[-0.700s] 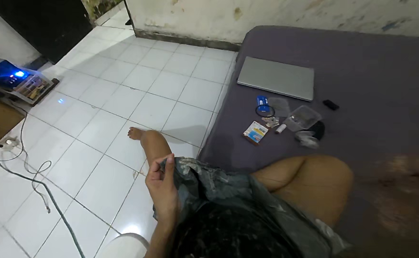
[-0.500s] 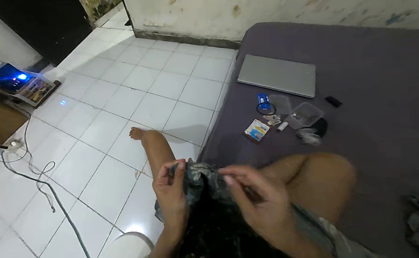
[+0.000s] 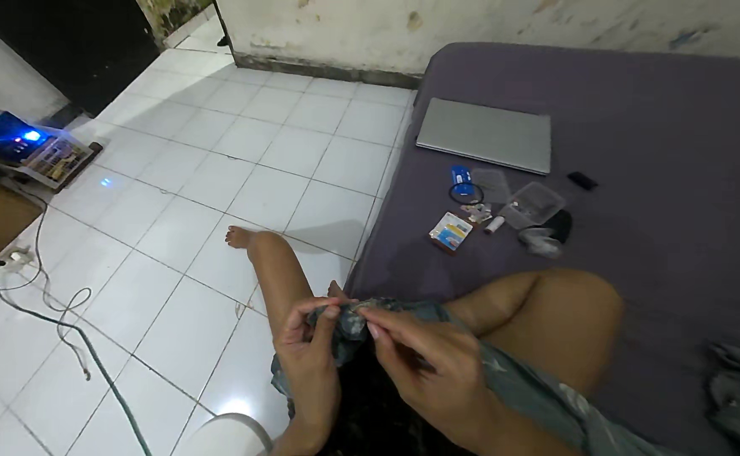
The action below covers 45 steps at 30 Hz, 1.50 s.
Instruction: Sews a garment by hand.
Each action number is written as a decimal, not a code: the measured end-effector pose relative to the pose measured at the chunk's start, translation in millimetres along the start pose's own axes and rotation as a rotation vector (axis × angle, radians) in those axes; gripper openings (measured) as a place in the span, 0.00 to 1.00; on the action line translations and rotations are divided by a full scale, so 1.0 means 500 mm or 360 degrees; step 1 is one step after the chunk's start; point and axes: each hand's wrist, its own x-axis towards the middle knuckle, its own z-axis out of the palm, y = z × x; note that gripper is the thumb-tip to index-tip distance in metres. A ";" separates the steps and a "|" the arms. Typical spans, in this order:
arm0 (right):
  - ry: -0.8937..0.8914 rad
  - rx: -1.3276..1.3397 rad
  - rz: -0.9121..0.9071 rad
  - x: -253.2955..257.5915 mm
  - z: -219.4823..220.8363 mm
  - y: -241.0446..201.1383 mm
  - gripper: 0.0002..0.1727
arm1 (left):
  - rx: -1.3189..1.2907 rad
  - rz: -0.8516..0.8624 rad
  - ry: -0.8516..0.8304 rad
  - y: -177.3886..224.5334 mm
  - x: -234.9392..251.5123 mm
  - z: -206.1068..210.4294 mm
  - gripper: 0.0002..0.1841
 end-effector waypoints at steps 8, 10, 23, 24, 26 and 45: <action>-0.0013 0.0005 -0.0024 -0.001 0.002 -0.004 0.09 | 0.0001 0.0005 -0.0004 0.002 -0.002 -0.005 0.07; -0.0011 0.0004 -0.0020 -0.001 0.003 -0.005 0.09 | -0.0008 0.0016 -0.0001 0.003 -0.002 -0.004 0.07; 0.0085 0.0020 0.0007 0.001 0.016 -0.012 0.06 | -0.0012 0.0085 -0.0152 -0.002 -0.013 -0.007 0.06; 0.0095 0.0030 0.0019 0.002 0.019 -0.013 0.06 | -0.0012 0.0087 -0.0169 -0.004 -0.016 -0.005 0.06; 0.0123 0.0050 0.0037 0.002 0.024 -0.013 0.07 | -0.0062 0.0085 -0.0208 -0.006 -0.023 -0.001 0.06; -0.0485 0.0937 0.0528 0.057 -0.050 0.026 0.12 | -0.0190 0.0055 -0.0240 0.003 -0.018 -0.005 0.07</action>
